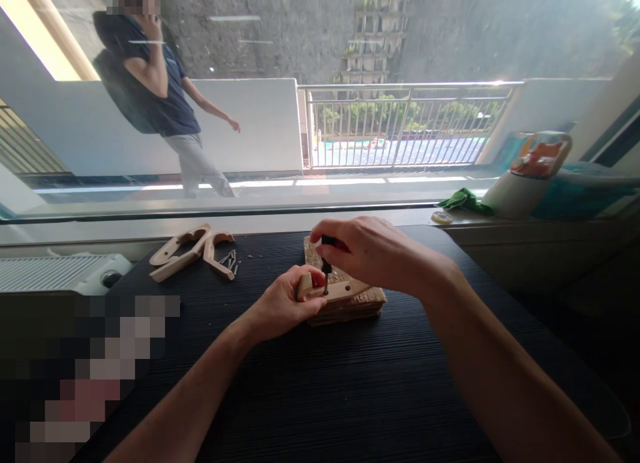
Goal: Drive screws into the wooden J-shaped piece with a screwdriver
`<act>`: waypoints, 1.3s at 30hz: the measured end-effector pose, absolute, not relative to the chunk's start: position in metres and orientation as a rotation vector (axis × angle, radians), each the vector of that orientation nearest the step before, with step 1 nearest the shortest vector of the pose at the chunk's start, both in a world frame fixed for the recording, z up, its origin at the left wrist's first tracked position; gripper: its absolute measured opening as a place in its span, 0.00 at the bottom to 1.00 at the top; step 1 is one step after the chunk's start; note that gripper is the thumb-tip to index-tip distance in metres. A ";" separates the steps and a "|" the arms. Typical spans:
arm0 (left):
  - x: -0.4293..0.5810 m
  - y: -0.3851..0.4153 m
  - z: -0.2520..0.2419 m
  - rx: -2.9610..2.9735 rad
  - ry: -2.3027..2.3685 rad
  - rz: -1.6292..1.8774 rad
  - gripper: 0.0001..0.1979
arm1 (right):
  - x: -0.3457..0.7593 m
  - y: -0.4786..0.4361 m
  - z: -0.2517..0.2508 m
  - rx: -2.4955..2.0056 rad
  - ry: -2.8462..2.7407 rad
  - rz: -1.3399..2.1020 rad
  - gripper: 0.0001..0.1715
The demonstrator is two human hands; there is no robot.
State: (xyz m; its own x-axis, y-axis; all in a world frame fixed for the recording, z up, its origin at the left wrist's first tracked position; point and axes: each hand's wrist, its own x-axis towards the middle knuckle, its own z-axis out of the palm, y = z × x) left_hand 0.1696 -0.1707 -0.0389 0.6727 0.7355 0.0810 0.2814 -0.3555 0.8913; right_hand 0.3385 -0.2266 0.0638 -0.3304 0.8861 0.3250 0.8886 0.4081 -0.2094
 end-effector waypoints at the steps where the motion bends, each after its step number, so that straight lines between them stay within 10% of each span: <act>1: 0.170 -0.171 -0.039 1.924 0.795 0.596 0.14 | 0.339 -0.228 0.065 -1.502 -2.305 0.016 0.15; 39: 0.170 -0.169 -0.043 1.939 0.803 0.571 0.09 | 0.329 -0.232 0.069 -1.367 -2.368 -0.033 0.15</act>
State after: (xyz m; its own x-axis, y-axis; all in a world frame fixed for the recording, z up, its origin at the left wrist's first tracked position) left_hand 0.1700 -0.1692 -0.0433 0.6780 0.7323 0.0629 0.3003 -0.3541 0.8857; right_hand 0.3294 -0.2320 0.0686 -0.4389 0.8255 0.3548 0.8352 0.5204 -0.1779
